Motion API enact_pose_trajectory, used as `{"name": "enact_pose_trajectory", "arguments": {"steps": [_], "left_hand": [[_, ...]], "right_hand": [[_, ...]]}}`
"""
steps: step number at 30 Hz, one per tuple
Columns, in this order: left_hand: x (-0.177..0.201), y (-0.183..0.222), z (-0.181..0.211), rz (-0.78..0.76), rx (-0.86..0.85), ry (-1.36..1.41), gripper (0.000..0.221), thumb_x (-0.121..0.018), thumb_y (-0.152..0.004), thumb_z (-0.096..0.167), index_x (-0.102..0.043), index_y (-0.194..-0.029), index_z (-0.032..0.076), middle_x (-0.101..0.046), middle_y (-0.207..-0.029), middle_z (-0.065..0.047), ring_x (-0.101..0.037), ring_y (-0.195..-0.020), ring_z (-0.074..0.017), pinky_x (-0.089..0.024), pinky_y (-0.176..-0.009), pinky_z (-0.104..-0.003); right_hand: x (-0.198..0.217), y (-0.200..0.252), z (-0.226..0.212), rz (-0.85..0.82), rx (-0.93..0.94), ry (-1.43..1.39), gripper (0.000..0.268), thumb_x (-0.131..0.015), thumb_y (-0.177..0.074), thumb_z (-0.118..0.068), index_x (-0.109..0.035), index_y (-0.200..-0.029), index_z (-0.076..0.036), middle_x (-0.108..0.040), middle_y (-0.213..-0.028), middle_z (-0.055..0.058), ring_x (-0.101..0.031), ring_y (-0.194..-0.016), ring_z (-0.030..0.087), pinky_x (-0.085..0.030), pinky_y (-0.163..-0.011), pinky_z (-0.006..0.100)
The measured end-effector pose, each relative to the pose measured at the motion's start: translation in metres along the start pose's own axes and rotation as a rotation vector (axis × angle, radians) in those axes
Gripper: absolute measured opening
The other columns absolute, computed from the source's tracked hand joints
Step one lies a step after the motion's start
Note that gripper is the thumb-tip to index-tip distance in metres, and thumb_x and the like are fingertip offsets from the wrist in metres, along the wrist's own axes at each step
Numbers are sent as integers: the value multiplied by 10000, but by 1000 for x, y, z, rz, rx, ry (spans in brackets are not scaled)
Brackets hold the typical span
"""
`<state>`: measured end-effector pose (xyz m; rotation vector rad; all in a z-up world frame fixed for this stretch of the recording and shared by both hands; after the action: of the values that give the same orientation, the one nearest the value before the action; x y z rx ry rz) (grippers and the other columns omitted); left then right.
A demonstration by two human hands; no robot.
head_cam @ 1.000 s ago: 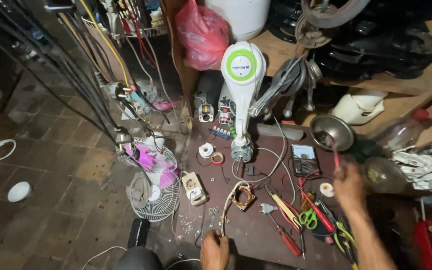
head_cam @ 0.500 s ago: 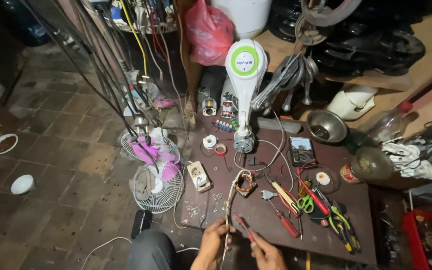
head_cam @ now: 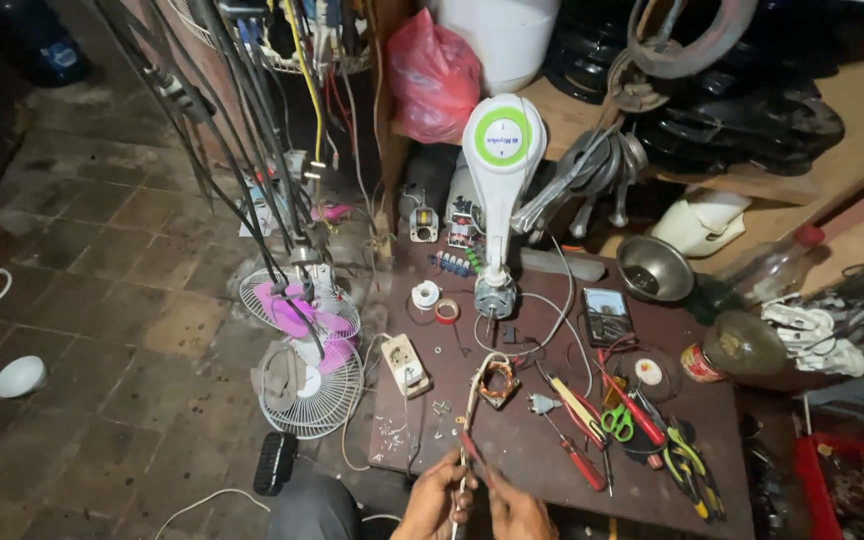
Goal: Assembling and repairing motor stator components by manipulating wires and using hand tools on a workbench.
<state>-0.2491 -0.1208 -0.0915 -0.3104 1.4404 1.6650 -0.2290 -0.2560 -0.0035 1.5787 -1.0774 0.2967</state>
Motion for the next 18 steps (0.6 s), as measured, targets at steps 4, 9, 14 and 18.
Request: {"name": "enact_pose_trajectory", "arguments": {"steps": [4, 9, 14, 18], "left_hand": [[2, 6, -2, 33, 23, -96, 311, -522, -879, -18, -639, -1161, 38, -566, -707, -125, -398, -423, -131, -224, -308, -209], [-7, 16, 13, 65, 22, -83, 593, -532, -863, -13, -582, -1441, 108, -581, -696, -106, -404, -417, -114, -239, -302, -197], [-3, 12, 16, 52, 43, -105, 580, -523, -872, 3, -608, -1432, 126, -574, -687, -120, -382, -411, -125, -216, -316, -203], [-6, 18, 12, 63, 46, -104, 534, -526, -840, -27, -663, -1350, 53, -559, -677, -113, -363, -408, -119, -172, -322, -196]], "right_hand": [[-8, -10, 8, 85, -33, -73, 445, -513, -873, -443, -633, -1280, -576, -700, -1186, 57, -675, -1138, 243, -552, -852, 274], [-7, -43, -29, 258, 236, 58, 519, -475, -910, -312, -514, -1414, -431, -688, -1110, 125, -649, -1070, 360, -507, -909, 501], [-14, -5, -17, 91, -22, -16, 474, -461, -917, -413, -543, -1361, -558, -690, -1161, 105, -643, -1137, 317, -514, -899, 342], [-11, -27, -25, 230, 92, 126, 585, -448, -908, -328, -393, -1440, -566, -659, -1066, 178, -666, -1030, 394, -529, -853, 499]]}}
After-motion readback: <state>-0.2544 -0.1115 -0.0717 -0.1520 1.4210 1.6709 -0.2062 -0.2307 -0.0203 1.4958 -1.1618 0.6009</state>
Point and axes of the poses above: each hand's wrist, its own y-axis away from the middle knuckle, its own x-axis out of the back of the hand, z = x × y, the point moved 10 cm from there along -y, towards the middle knuckle
